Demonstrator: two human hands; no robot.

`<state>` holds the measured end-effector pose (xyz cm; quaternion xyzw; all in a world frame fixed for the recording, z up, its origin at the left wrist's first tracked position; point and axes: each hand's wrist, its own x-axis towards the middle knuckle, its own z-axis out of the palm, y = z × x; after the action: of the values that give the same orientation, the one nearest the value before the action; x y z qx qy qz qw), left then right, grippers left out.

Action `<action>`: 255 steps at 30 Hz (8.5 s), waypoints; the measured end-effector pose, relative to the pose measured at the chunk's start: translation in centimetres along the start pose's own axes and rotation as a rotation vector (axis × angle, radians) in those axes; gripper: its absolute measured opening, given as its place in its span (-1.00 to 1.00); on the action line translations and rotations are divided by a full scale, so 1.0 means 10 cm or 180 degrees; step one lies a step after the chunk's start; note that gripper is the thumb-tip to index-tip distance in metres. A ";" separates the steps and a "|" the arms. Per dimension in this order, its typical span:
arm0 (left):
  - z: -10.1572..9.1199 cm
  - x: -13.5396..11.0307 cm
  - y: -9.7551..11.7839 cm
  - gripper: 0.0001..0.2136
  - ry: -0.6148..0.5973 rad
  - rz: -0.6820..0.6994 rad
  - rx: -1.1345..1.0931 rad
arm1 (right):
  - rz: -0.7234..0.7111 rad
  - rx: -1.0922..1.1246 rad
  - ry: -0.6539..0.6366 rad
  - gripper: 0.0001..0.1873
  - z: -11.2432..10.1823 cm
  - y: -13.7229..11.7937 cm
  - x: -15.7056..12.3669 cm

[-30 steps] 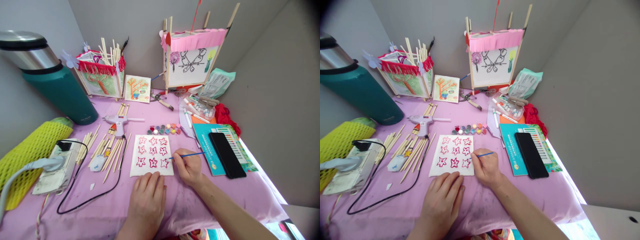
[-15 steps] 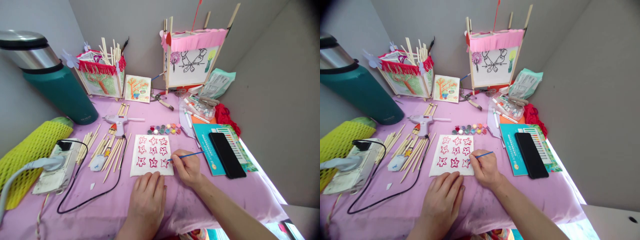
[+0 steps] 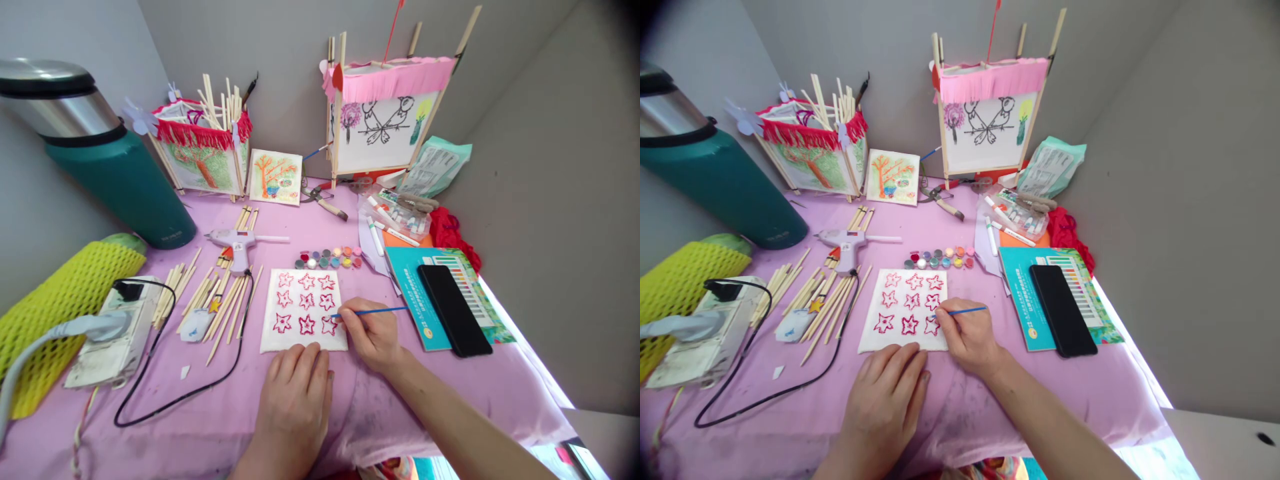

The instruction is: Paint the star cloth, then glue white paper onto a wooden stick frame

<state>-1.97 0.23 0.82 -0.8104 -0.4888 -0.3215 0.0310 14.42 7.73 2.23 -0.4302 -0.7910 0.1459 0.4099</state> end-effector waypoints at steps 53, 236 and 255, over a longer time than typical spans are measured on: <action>0.00 0.00 0.00 -0.83 -0.0060 -0.0008 -0.0005 | -0.0359 0.0468 -0.0064 -0.80 -0.03 -0.02 0.00; -0.01 0.01 0.00 -0.82 -0.0063 0.0004 -0.0012 | -0.0151 0.0021 -0.0041 -0.81 -0.01 0.01 0.00; -0.02 0.01 0.00 -0.82 -0.0071 -0.0017 -0.0036 | -0.0122 0.0134 -0.0065 -0.84 -0.01 0.02 0.00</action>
<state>-2.00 0.19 1.01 -0.8128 -0.4894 -0.3153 0.0202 14.60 7.80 2.14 -0.4046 -0.8000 0.1590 0.4135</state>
